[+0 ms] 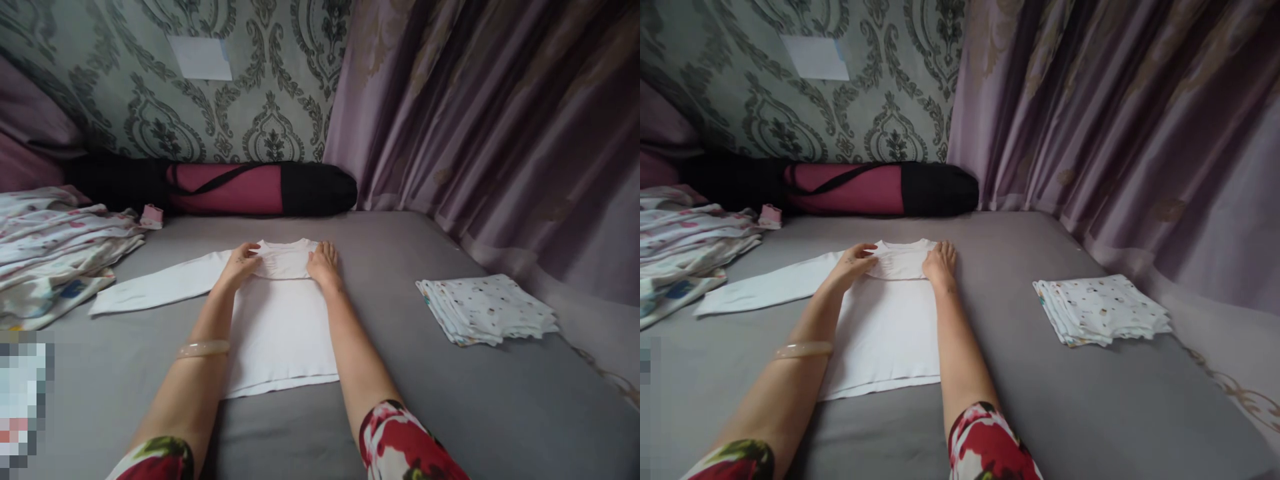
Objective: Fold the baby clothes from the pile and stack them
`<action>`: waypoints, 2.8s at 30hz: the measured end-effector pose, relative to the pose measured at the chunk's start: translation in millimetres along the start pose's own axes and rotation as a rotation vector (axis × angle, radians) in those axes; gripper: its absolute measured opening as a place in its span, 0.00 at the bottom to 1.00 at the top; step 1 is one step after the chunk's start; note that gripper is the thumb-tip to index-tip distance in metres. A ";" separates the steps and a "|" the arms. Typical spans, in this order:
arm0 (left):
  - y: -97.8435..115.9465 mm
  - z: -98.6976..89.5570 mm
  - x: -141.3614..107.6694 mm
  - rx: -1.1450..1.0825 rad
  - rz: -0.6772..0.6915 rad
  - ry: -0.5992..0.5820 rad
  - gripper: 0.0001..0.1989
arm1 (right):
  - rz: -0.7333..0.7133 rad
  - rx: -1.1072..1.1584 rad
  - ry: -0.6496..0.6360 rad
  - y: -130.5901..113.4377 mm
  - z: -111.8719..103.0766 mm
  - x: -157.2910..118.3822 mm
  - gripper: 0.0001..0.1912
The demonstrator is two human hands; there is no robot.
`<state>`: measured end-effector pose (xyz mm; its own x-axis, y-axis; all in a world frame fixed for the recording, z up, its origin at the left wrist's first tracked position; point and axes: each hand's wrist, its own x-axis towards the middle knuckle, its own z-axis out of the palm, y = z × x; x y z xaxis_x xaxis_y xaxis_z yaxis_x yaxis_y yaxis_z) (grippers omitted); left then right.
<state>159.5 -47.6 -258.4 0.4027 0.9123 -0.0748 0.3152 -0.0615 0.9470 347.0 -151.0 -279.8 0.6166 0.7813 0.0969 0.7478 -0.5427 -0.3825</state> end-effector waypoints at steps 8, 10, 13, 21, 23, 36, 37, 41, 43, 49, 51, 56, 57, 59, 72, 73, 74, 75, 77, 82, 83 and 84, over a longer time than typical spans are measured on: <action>-10.0 -2.8 2.1 0.146 0.066 0.089 0.23 | 0.031 -0.082 -0.060 -4.2 4.9 -12.1 0.36; -12.8 -2.8 3.1 0.245 0.104 0.104 0.20 | 0.027 -0.087 -0.041 -4.1 6.9 -13.3 0.36; -15.8 -0.3 2.7 0.422 0.171 0.111 0.18 | 0.034 -0.088 -0.052 -7.2 5.1 -16.2 0.36; 3.3 -2.9 1.0 0.789 0.226 0.051 0.20 | 0.036 -0.077 -0.293 -20.3 -43.5 -17.8 0.36; 3.2 -9.8 -0.2 0.805 0.318 0.029 0.21 | -0.060 -0.101 -0.265 -14.1 -48.8 -18.2 0.35; -59.9 -38.7 -82.5 0.822 0.496 -0.182 0.25 | -0.179 -0.191 -0.228 25.0 -14.6 -13.2 0.37; -59.2 -36.9 -86.3 0.834 0.501 -0.169 0.25 | -0.173 -0.192 -0.234 24.3 -15.5 -12.4 0.37; -57.5 -28.7 -95.2 0.906 0.516 -0.130 0.25 | -0.253 -0.186 -0.202 9.9 -16.8 -17.1 0.34; -57.5 -26.7 -97.7 0.937 0.532 -0.104 0.25 | -0.359 -0.164 -0.217 -4.4 -15.4 -23.9 0.32; -54.6 -27.8 -104.1 0.922 0.541 -0.089 0.24 | -0.442 -0.139 -0.381 -34.8 -16.5 -42.6 0.30; -54.1 -27.8 -104.5 0.922 0.535 -0.088 0.25 | -0.435 -0.147 -0.389 -34.2 -18.0 -42.7 0.30; -54.6 -26.7 -102.5 0.907 0.510 -0.094 0.25 | -0.430 -0.145 -0.393 -32.0 -10.2 -32.9 0.31; -54.5 -26.6 -102.4 0.905 0.512 -0.094 0.25 | -0.428 -0.146 -0.384 -34.5 -6.3 -31.3 0.31; -54.2 -26.5 -102.5 0.910 0.515 -0.094 0.26 | -0.449 -0.138 -0.341 -42.7 2.2 -30.6 0.31; -60.2 -24.2 -99.8 0.900 0.525 -0.079 0.24 | -0.509 -0.111 -0.408 -70.4 12.6 -39.6 0.31; -60.4 -24.3 -99.8 0.896 0.536 -0.070 0.24 | -0.514 -0.109 -0.400 -72.8 14.4 -38.6 0.31; -60.5 -24.6 -99.9 0.884 0.553 -0.053 0.23 | -0.528 -0.105 -0.382 -75.7 16.5 -38.3 0.31; -60.5 -25.0 -100.1 0.864 0.575 -0.030 0.22 | -0.552 -0.101 -0.359 -79.0 18.8 -38.8 0.31; -60.2 -26.2 -100.7 0.810 0.623 0.011 0.20 | -0.598 -0.088 -0.331 -85.0 23.6 -41.7 0.31; -59.0 -27.8 -100.7 0.732 0.691 0.029 0.15 | -0.611 -0.068 -0.354 -88.9 31.9 -48.6 0.32; -59.1 -27.8 -100.3 0.726 0.698 0.032 0.14 | -0.613 -0.065 -0.349 -88.6 32.3 -48.4 0.32; -59.4 -27.7 -99.9 0.722 0.704 0.034 0.13 | -0.612 -0.061 -0.349 -88.7 32.1 -47.4 0.32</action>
<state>76.8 -123.9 -298.5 0.6763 0.5845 0.4484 0.4649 -0.8108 0.3557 243.6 -130.0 -280.0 -0.0261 0.9993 -0.0259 0.9536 0.0171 -0.3007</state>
